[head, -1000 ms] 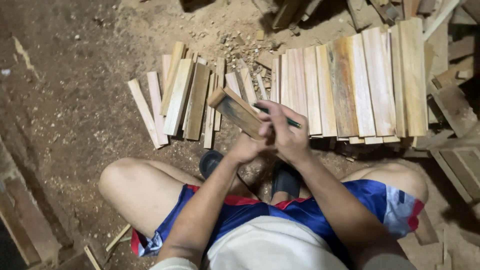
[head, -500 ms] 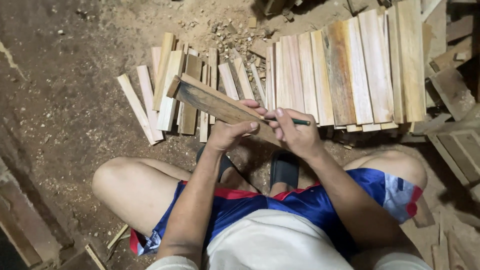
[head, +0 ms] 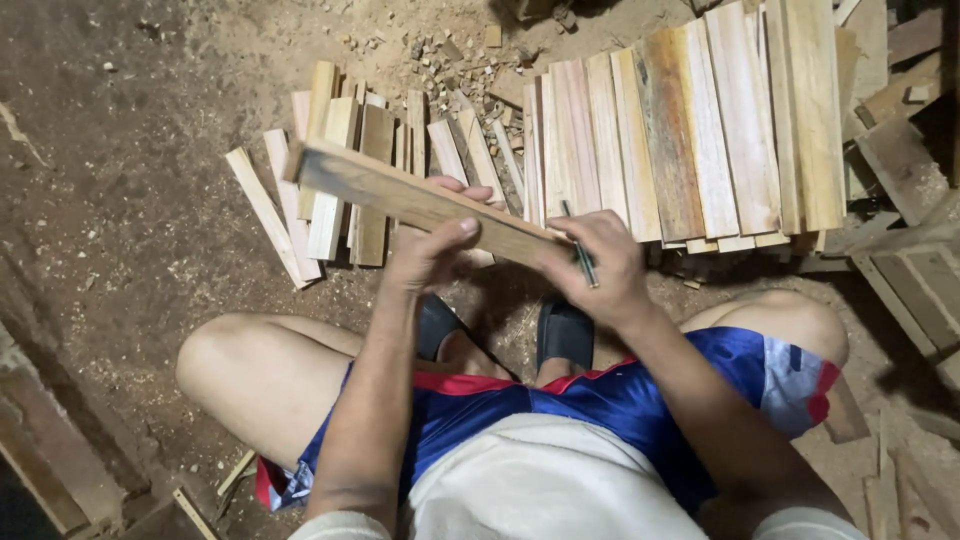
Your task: Marking lines on wooden strips with a pencil and then scraping the surface with a hand tool
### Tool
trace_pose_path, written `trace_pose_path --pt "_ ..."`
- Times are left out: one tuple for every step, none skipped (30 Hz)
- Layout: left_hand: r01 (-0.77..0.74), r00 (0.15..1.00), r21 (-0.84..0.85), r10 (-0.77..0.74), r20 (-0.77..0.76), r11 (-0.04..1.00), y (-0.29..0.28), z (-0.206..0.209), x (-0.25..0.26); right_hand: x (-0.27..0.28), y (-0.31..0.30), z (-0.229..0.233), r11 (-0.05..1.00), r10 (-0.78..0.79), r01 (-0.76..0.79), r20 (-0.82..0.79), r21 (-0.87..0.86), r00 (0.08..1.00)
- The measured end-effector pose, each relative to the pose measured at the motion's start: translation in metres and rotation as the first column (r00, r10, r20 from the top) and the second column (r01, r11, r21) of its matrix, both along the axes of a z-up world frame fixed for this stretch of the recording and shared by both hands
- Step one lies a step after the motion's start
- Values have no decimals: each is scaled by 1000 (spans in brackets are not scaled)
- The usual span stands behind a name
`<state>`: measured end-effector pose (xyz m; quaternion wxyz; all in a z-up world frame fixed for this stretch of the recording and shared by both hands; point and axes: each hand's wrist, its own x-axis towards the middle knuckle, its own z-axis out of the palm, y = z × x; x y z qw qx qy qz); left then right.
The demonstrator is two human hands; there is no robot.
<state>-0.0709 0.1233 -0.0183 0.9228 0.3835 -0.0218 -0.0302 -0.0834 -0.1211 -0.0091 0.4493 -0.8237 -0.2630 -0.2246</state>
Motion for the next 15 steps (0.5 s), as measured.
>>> trace_pose_path --pt "2 1000 3 -2 2 1000 -7 4 -4 -3 4 0 1000 -2 2 2 3 1000" --pt "19 999 -8 -19 -39 1000 -14 9 -8 -5 8 0 997 7 -2 57 -79 998" --pt "35 996 -20 -37 -80 999 -21 13 -12 -7 12 0 987 19 -1 112 -161 994" --pt "32 996 -18 -33 -81 999 -25 13 -16 -7 10 -5 987 22 -4 111 -159 994" --pt "29 994 -21 -31 -103 999 -28 12 -20 -7 8 -10 985 0 25 139 -173 990" --pt "22 992 -26 -26 -124 999 -32 11 -24 -6 6 -15 981 -18 50 168 -188 986" --pt "15 992 -27 -18 -123 1000 -32 10 -23 -7 7 -14 981 -10 42 168 -188 986" --pt "20 992 -50 -26 -123 999 -32 9 -23 -9 8 -14 983 -5 39 180 -182 984" --pt "25 992 -74 -34 -122 997 -33 7 -23 -11 8 -13 984 0 35 192 -176 981" --pt "19 993 -74 -28 -119 997 -32 9 -22 -12 9 -14 984 5 30 195 -176 981" --pt "59 993 -97 -69 -100 994 -31 11 -21 -14 10 -15 986 8 25 194 -167 981" --pt "98 991 -118 -108 -80 988 -28 13 -21 -16 12 -16 988 12 19 193 -156 981" --pt "92 992 -117 -102 -78 989 -26 17 -22 -15 14 -16 988 18 13 196 -155 980" --pt "120 990 -106 -127 -67 987 -24 20 -22 -16 15 -17 989 20 10 201 -147 979" --pt "147 987 -94 -153 -56 985 -22 24 -23 -16 16 -17 990 22 7 207 -138 978"
